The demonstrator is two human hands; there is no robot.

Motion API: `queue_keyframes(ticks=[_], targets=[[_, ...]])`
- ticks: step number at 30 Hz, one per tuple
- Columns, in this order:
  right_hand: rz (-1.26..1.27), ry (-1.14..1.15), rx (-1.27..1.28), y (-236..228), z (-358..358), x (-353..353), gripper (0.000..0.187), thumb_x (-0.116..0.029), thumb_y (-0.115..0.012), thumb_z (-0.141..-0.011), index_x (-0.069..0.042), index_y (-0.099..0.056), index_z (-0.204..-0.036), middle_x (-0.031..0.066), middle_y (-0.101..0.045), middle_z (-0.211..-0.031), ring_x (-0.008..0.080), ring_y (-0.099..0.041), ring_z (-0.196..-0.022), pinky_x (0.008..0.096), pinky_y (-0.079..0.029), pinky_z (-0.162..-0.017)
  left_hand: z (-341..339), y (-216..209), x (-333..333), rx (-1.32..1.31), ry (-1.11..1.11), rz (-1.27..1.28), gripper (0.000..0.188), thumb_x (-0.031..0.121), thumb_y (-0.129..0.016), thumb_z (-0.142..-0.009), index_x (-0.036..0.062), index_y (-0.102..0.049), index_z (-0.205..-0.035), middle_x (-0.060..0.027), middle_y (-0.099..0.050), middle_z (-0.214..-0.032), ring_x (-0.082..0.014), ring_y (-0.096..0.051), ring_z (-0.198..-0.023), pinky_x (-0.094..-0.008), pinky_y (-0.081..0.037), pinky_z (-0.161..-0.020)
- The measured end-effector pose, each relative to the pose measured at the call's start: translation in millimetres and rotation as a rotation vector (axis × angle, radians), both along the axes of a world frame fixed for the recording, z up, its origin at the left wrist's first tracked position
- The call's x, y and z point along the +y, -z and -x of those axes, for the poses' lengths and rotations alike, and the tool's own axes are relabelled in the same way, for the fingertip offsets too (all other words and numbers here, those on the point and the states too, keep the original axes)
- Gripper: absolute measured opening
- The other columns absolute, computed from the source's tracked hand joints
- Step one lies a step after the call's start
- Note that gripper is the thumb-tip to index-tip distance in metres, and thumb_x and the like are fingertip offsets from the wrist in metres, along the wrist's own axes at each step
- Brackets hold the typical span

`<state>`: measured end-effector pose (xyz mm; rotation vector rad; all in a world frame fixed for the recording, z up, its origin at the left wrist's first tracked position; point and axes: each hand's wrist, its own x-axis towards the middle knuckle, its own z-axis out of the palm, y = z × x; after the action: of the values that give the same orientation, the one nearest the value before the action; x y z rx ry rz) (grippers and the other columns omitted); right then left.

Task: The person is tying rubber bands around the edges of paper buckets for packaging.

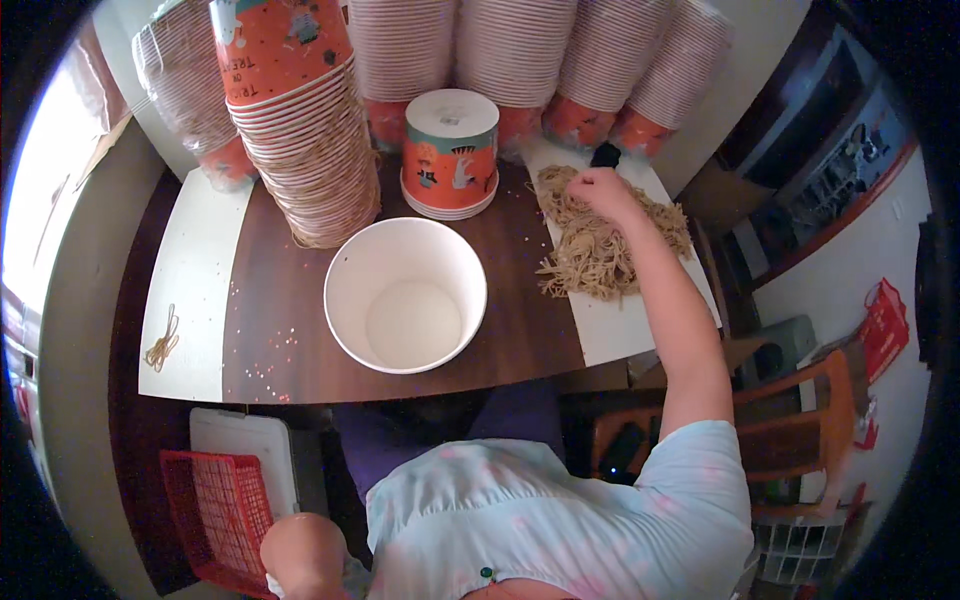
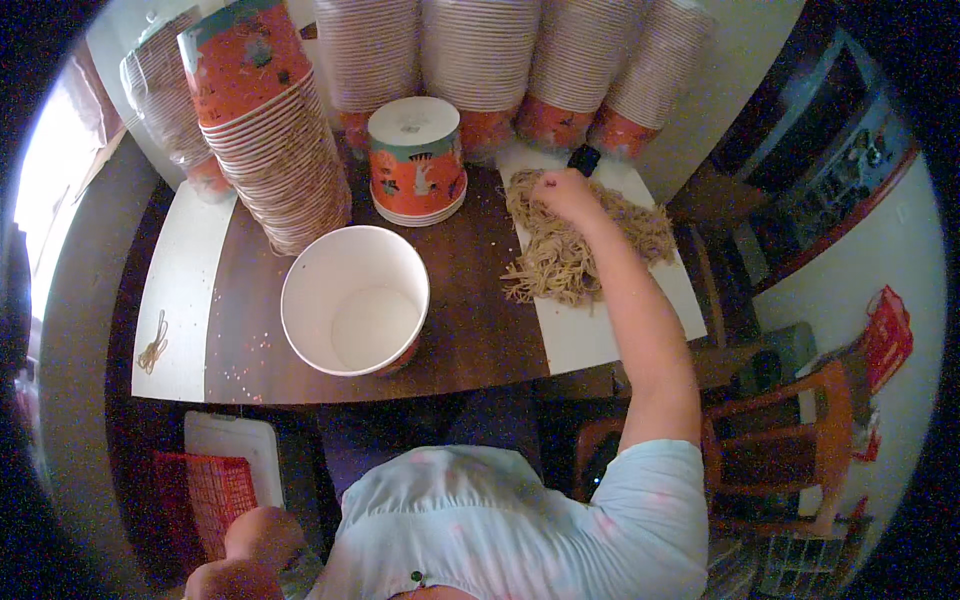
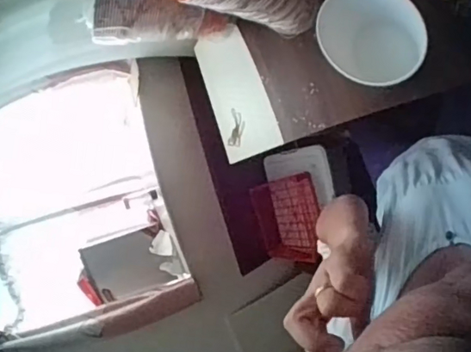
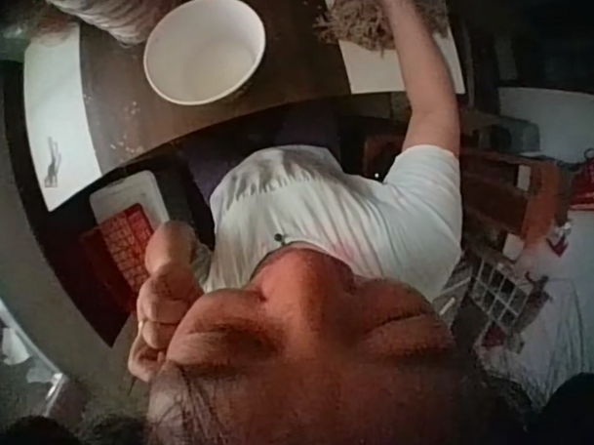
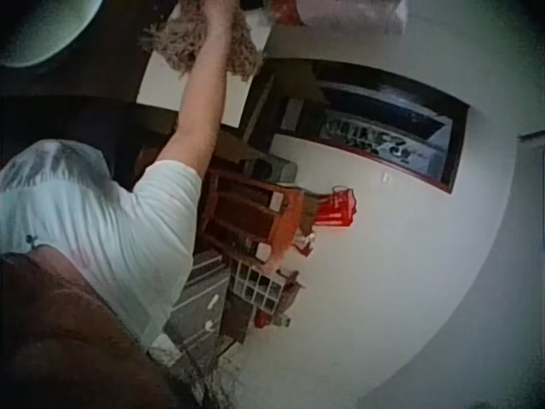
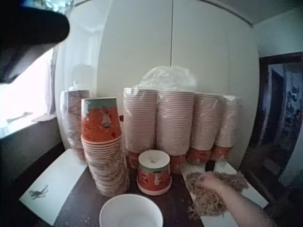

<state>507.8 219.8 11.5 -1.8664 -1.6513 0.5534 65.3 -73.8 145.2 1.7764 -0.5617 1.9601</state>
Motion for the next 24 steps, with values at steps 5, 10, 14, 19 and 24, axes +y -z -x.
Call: queue_keyframes(ticks=[5,10,14,19,24], targets=[[-0.071,-0.078,0.578,-47.6,4.1,-5.1,0.013,-0.017,-0.063,-0.085,-0.004,-0.064,-0.081,0.0005,-0.061,-0.074,0.0108,-0.058,-0.070,0.0266,-0.044,-0.064,-0.2,2.4,1.0,0.016,-0.013,-0.018,0.028,0.007,-0.063,-0.089,0.0075,-0.052,-0.114,0.0002,-0.045,-0.086,-0.0145,-0.040,-0.069,-0.0321,-0.035,-0.065],[-0.060,0.031,0.897,-106.5,2.0,9.2,0.012,-0.015,-0.060,-0.089,-0.003,-0.062,-0.088,0.0039,-0.061,-0.077,0.0109,-0.054,-0.060,0.0255,-0.042,-0.053,4.2,11.3,-6.0,0.002,0.022,0.087,0.021,0.006,-0.065,-0.087,0.0099,-0.053,-0.104,-0.0012,-0.042,-0.078,-0.0153,-0.037,-0.066,-0.0335,-0.033,-0.061],[-0.189,-0.121,0.843,-170.4,-0.9,13.9,0.013,-0.018,-0.061,-0.090,-0.005,-0.060,-0.087,0.0019,-0.056,-0.072,0.0073,-0.042,-0.048,0.0234,-0.037,-0.047,7.5,13.5,2.0,0.204,0.038,0.321,0.018,0.002,-0.069,-0.078,0.0076,-0.054,-0.085,-0.0058,-0.045,-0.077,-0.0179,-0.037,-0.060,-0.0353,-0.030,-0.054],[-0.239,-0.347,0.635,-230.6,33.5,-27.1,0.013,-0.019,-0.060,-0.093,-0.007,-0.060,-0.090,-0.0024,-0.054,-0.069,0.0025,-0.034,-0.045,0.0197,-0.030,-0.044,-15.9,18.7,23.1,0.309,-0.407,0.330,0.009,0.013,-0.061,-0.078,0.0070,-0.057,-0.084,-0.0092,-0.058,-0.081,-0.0213,-0.059,-0.075,-0.0343,-0.044,-0.062],[-0.121,-0.398,0.452,-229.6,88.4,-84.4,0.012,-0.019,-0.059,-0.094,-0.008,-0.060,-0.090,-0.0057,-0.055,-0.068,-0.0002,-0.038,-0.048,0.0162,-0.027,-0.043,-25.7,3.1,8.5,0.350,-0.195,0.281,0.033,0.004,-0.076,-0.070,0.0101,-0.067,-0.101,-0.0131,-0.058,-0.088,-0.0190,-0.044,-0.058,-0.0335,-0.031,-0.050]])
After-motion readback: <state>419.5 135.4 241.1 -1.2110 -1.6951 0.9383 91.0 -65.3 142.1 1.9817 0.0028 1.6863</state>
